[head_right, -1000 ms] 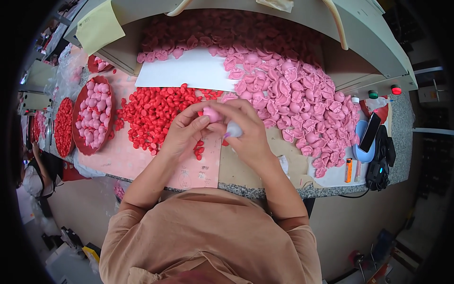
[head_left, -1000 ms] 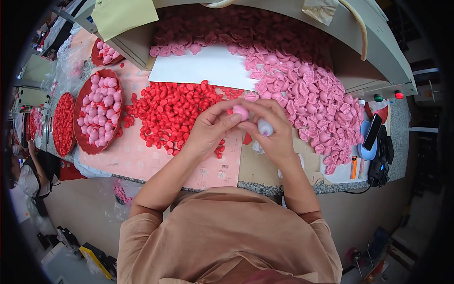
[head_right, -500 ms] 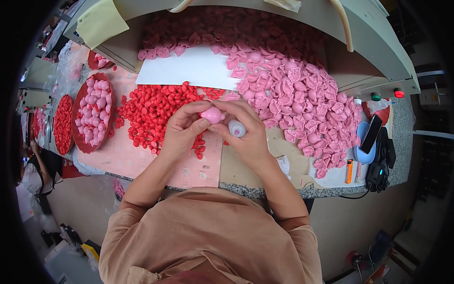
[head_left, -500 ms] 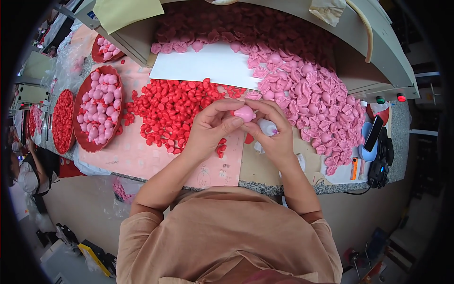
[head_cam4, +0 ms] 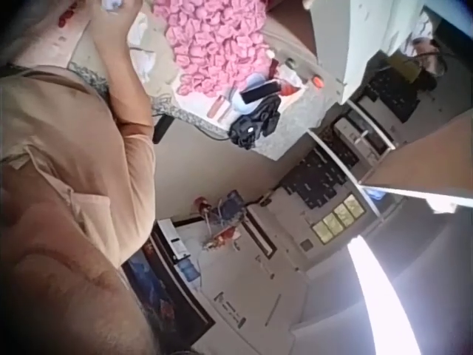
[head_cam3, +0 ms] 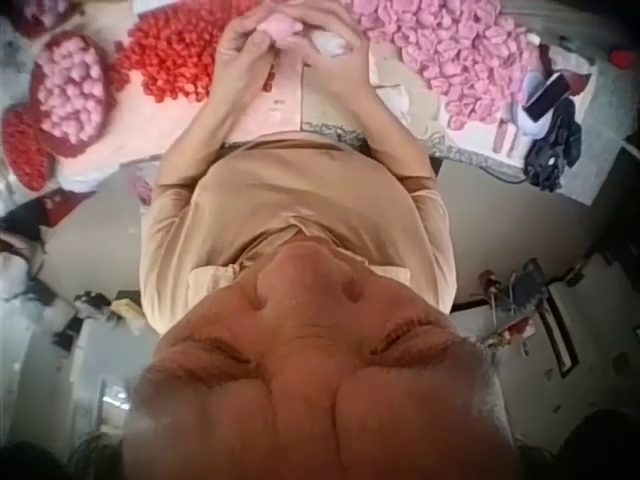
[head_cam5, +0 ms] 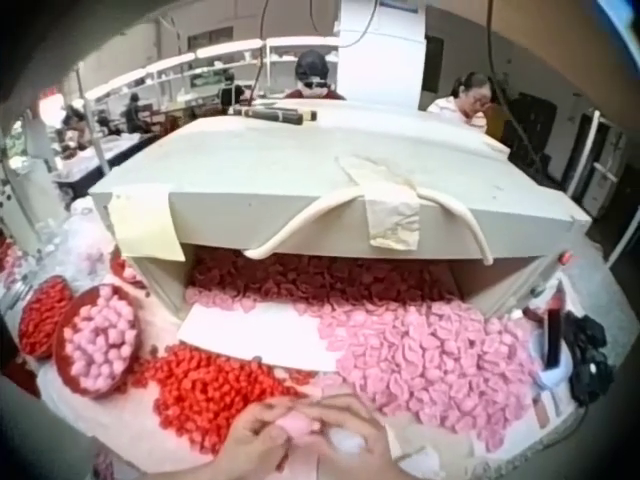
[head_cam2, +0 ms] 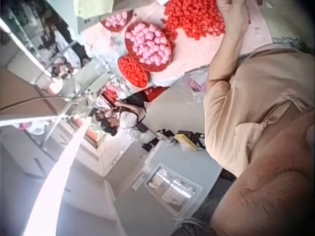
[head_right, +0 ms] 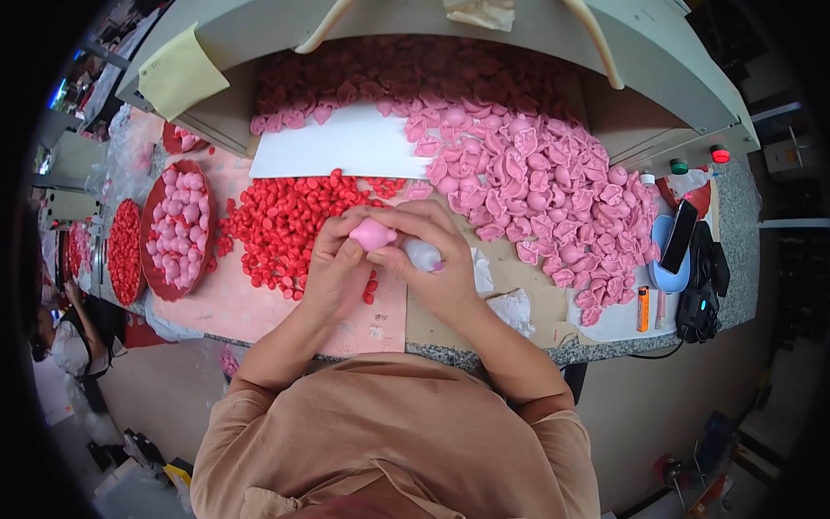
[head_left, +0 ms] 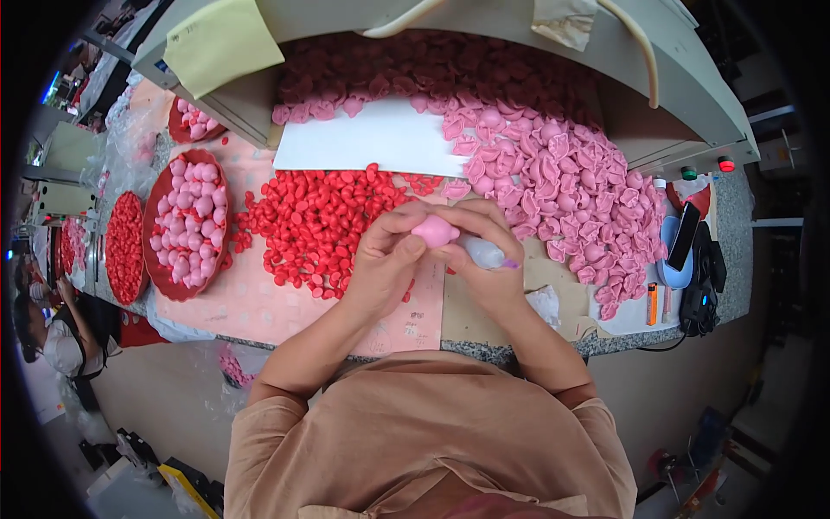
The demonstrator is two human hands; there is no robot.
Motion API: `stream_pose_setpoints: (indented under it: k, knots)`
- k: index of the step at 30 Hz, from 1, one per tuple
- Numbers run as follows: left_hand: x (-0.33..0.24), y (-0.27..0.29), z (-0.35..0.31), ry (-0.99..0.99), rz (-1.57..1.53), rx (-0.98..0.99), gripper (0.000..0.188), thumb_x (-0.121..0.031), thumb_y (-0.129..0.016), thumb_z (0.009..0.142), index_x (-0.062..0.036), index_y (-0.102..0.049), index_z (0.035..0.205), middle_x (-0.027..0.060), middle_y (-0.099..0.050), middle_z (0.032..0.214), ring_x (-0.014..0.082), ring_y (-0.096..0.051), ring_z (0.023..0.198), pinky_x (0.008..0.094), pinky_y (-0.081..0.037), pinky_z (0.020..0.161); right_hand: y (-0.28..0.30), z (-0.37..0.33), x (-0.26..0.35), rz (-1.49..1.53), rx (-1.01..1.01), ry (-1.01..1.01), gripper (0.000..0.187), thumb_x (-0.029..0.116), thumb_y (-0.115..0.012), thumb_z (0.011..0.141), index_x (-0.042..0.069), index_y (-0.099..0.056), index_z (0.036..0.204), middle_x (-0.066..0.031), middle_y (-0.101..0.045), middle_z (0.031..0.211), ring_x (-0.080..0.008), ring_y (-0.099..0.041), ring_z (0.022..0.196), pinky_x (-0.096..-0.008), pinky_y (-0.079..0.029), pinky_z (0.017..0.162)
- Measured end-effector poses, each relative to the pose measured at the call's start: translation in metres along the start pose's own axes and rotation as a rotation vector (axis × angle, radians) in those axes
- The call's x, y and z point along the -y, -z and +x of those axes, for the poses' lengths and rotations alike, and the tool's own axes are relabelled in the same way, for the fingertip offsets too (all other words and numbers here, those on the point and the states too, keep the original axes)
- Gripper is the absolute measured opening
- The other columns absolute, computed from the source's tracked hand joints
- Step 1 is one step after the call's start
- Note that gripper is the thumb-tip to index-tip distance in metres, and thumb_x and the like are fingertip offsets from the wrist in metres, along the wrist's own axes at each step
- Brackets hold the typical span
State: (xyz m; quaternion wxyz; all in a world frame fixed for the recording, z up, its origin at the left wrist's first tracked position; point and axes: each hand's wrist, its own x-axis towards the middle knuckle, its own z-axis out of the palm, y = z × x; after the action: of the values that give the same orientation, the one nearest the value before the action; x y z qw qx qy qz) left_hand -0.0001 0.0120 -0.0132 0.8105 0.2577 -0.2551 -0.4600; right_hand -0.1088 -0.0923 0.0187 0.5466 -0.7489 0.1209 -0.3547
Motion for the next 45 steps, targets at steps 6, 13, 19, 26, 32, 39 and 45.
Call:
stream_pose_setpoints:
  k: [6,13,19,26,32,39,45]
  knots:
    - [-0.001,-0.003,0.001,-0.020,-0.075,-0.028,0.030,-0.022,-0.058,0.088,-0.0173,-0.055,0.117,0.0018,-0.048,0.124,0.0183,-0.049,0.109,0.0334,-0.043,0.090,-0.023,-0.008,-0.013,0.723,-0.084,-0.283,0.026,0.003,-0.065,0.081,0.004,-0.059,0.106,-0.0033,-0.048,0.111,-0.0151,-0.051,0.101,-0.0278,-0.043,0.083]
    - [-0.004,-0.006,0.007,-0.019,-0.053,-0.010,0.027,-0.021,-0.056,0.089,-0.0194,-0.055,0.116,0.0031,-0.046,0.126,0.0179,-0.051,0.100,0.0290,-0.046,0.073,-0.025,-0.004,-0.004,1.015,-0.143,-0.362,0.022,-0.003,-0.058,0.084,0.002,-0.059,0.105,-0.0071,-0.043,0.116,-0.0146,-0.052,0.086,-0.0273,-0.044,0.070]
    - [0.001,-0.008,0.002,0.024,-0.197,-0.082,0.017,-0.013,-0.057,0.088,-0.0139,-0.058,0.105,0.0055,-0.050,0.114,0.0185,-0.049,0.106,0.0335,-0.043,0.086,-0.026,-0.010,-0.006,0.939,-0.152,-0.346,0.022,-0.004,-0.056,0.084,0.003,-0.058,0.104,-0.0062,-0.043,0.115,-0.0150,-0.051,0.091,-0.0272,-0.045,0.070]
    - [0.003,-0.010,0.002,0.022,-0.201,-0.041,0.022,-0.016,-0.057,0.089,-0.0181,-0.059,0.111,0.0042,-0.048,0.122,0.0171,-0.050,0.106,0.0290,-0.045,0.078,-0.024,-0.013,-0.002,1.002,-0.175,-0.387,0.022,-0.002,-0.056,0.084,0.005,-0.058,0.104,-0.0037,-0.044,0.114,-0.0158,-0.052,0.095,-0.0279,-0.046,0.072]
    - [-0.001,-0.003,0.004,0.028,-0.244,-0.030,0.021,-0.013,-0.055,0.090,-0.0164,-0.058,0.111,0.0028,-0.048,0.122,0.0162,-0.049,0.107,0.0315,-0.044,0.083,-0.027,-0.009,-0.009,1.015,-0.157,-0.443,0.022,-0.002,-0.057,0.084,0.004,-0.059,0.105,-0.0023,-0.045,0.113,-0.0139,-0.052,0.094,-0.0265,-0.046,0.072]
    - [0.004,-0.002,0.001,0.011,-0.179,-0.078,0.019,-0.008,-0.055,0.089,-0.0113,-0.059,0.107,0.0028,-0.052,0.118,0.0155,-0.051,0.106,0.0324,-0.044,0.088,-0.018,-0.009,-0.017,0.785,-0.091,-0.384,0.029,0.009,-0.060,0.085,0.004,-0.054,0.113,-0.0041,-0.051,0.109,-0.0120,-0.050,0.091,-0.0253,-0.043,0.075]
    - [0.005,-0.004,0.001,-0.035,0.139,-0.082,0.015,-0.005,-0.057,0.087,-0.0076,-0.057,0.102,0.0052,-0.050,0.115,0.0177,-0.050,0.110,0.0337,-0.043,0.094,-0.012,-0.007,0.000,0.147,-0.104,-0.181,0.033,0.004,-0.068,0.075,0.000,-0.060,0.107,-0.0071,-0.052,0.104,-0.0177,-0.052,0.095,-0.0271,-0.043,0.082]
